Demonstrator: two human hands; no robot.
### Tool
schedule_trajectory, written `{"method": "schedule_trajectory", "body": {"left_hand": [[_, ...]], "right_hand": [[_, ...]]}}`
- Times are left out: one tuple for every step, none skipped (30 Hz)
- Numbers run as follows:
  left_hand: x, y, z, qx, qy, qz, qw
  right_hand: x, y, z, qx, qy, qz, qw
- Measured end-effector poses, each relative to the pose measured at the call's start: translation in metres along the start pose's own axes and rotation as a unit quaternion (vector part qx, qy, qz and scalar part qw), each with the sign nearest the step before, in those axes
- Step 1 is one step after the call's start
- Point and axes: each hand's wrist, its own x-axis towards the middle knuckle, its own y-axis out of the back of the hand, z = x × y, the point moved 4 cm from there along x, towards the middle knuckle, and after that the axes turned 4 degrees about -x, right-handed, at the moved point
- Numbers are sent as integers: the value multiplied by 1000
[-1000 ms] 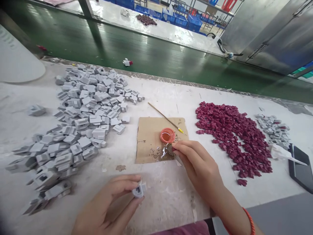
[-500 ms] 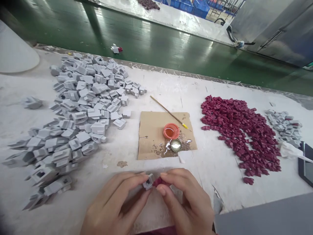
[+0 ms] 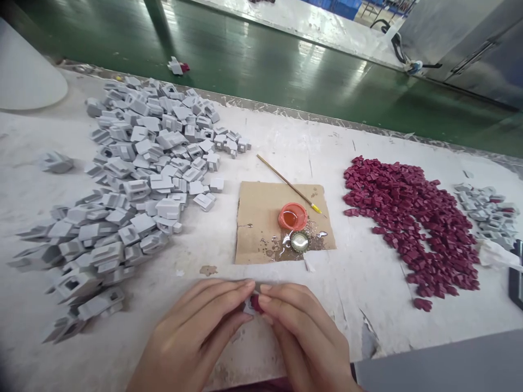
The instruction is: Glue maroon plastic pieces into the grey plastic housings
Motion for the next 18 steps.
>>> {"method": "schedule_trajectory", "body": {"left_hand": [[0, 0, 0, -1, 0, -1, 1000], [-1, 1, 0, -3, 2, -6, 1000], [-1, 1, 0, -5, 5, -9, 1000], [-1, 1, 0, -7, 7, -12, 1000], [-1, 1, 0, -10, 8, -13, 1000], [-1, 1, 1, -12, 7, -12, 1000], [0, 1, 1, -13, 7, -10, 1000], [1, 1, 2, -12, 6, -6, 1000], [2, 1, 2, -11, 6, -2, 1000], [2, 1, 2, -10, 9, -2, 1000], [3, 1, 2, -8, 11, -3, 1000], [4, 1, 2, -7, 12, -6, 1000], [4, 1, 1, -3, 11, -9, 1000], [4, 1, 0, 3, 9, -20, 1000], [3, 1, -1, 14, 4, -33, 999], [1, 0, -3, 31, -7, -45, 998], [-2, -1, -6, 52, -24, -56, 997], [-6, -2, -10, 74, -45, -63, 994]], "right_hand": [[0, 1, 0, 0, 0, -3, 1000], [0, 1, 0, -1, 3, -8, 1000], [-1, 1, 0, -8, 11, -15, 1000], [-2, 1, 0, -18, 19, -28, 999], [-3, 1, 0, -31, 32, -42, 998], [-4, 0, -1, -41, 47, -48, 997], [-4, 0, -1, -49, 57, -49, 996], [-5, 0, -1, -55, 64, -46, 995], [-5, 0, -1, -60, 67, -44, 995], [-4, 0, -1, -62, 72, -44, 995], [-3, 0, -2, -64, 81, -46, 994], [-2, 1, -2, -64, 92, -52, 992], [1, 1, -4, -64, 109, -58, 990], [3, 3, -7, -62, 128, -56, 988], [6, 4, -9, -59, 144, -55, 986], [9, 4, -12, -55, 154, -55, 985], [12, 3, -14, -51, 160, -61, 984], [14, 1, -16, -45, 163, -61, 984]]}}
